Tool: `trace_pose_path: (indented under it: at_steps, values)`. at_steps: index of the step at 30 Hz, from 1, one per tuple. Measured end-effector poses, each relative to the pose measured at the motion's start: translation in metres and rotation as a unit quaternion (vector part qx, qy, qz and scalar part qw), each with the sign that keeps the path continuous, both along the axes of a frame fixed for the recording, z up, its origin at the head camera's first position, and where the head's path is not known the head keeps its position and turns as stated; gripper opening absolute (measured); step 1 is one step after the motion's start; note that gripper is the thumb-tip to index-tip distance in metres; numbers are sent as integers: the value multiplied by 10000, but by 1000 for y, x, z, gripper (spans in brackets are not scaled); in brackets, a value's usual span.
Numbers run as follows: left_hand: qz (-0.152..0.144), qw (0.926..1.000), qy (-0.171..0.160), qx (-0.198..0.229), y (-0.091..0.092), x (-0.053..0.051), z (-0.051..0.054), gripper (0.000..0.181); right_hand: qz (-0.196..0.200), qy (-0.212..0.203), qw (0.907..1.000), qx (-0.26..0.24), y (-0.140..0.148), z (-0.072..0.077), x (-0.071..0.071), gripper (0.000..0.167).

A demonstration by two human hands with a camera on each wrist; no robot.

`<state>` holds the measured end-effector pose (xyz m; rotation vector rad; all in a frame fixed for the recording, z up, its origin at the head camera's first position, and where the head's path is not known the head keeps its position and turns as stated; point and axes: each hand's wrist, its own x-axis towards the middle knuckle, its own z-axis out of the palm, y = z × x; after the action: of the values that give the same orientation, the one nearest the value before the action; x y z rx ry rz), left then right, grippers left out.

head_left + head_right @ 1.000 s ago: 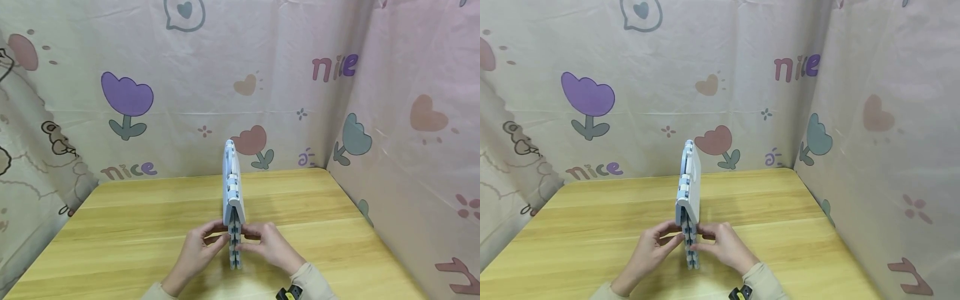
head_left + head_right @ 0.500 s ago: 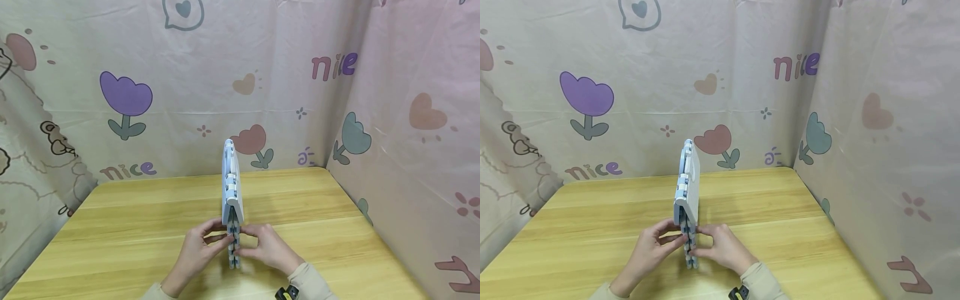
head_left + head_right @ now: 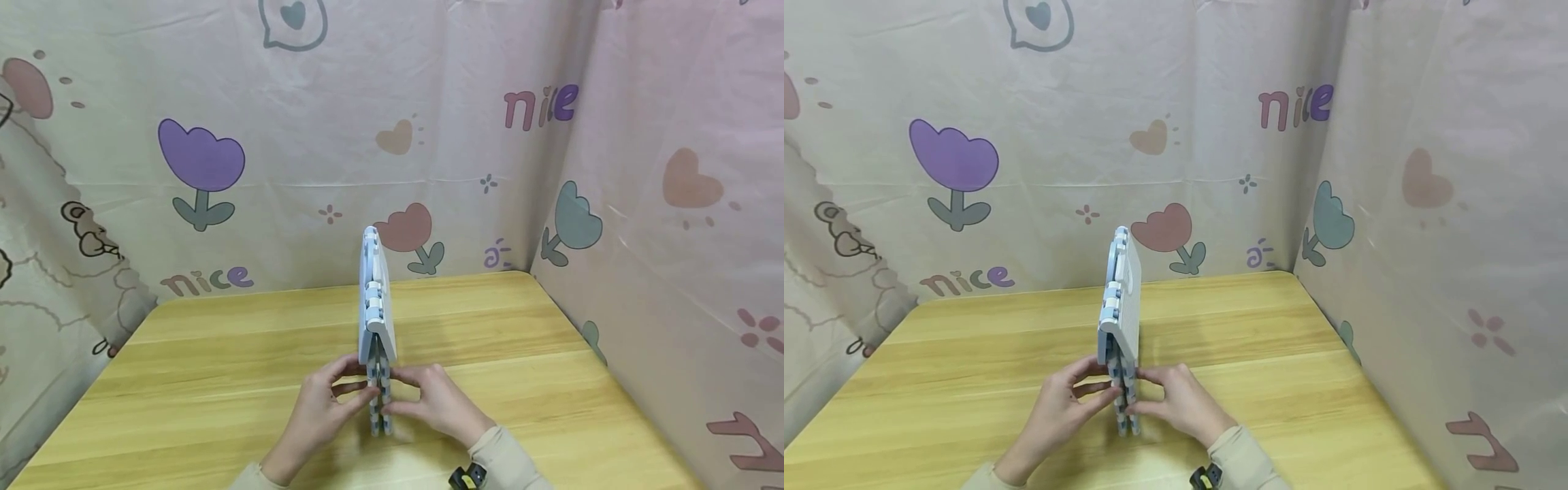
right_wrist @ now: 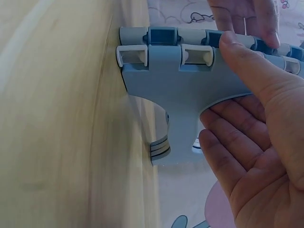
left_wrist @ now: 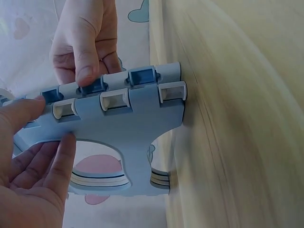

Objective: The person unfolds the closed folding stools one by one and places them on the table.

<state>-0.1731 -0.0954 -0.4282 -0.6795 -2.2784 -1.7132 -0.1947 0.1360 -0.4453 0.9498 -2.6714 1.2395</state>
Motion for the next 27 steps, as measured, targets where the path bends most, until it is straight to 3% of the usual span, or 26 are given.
trace_pose_path:
  at_steps: [7,16,27]
  values:
    - [156,9994,-311,52,-3,-2,1,50,-30,-82,10000,-22,4,-1,-3,60]
    - [43,10000,88,2,-12,-8,-1,48,-76,-72,9999,-112,9,-4,-9,61]
    - [266,9996,-13,-104,-24,-13,-3,48,17,-362,9990,-270,20,-3,-16,60]
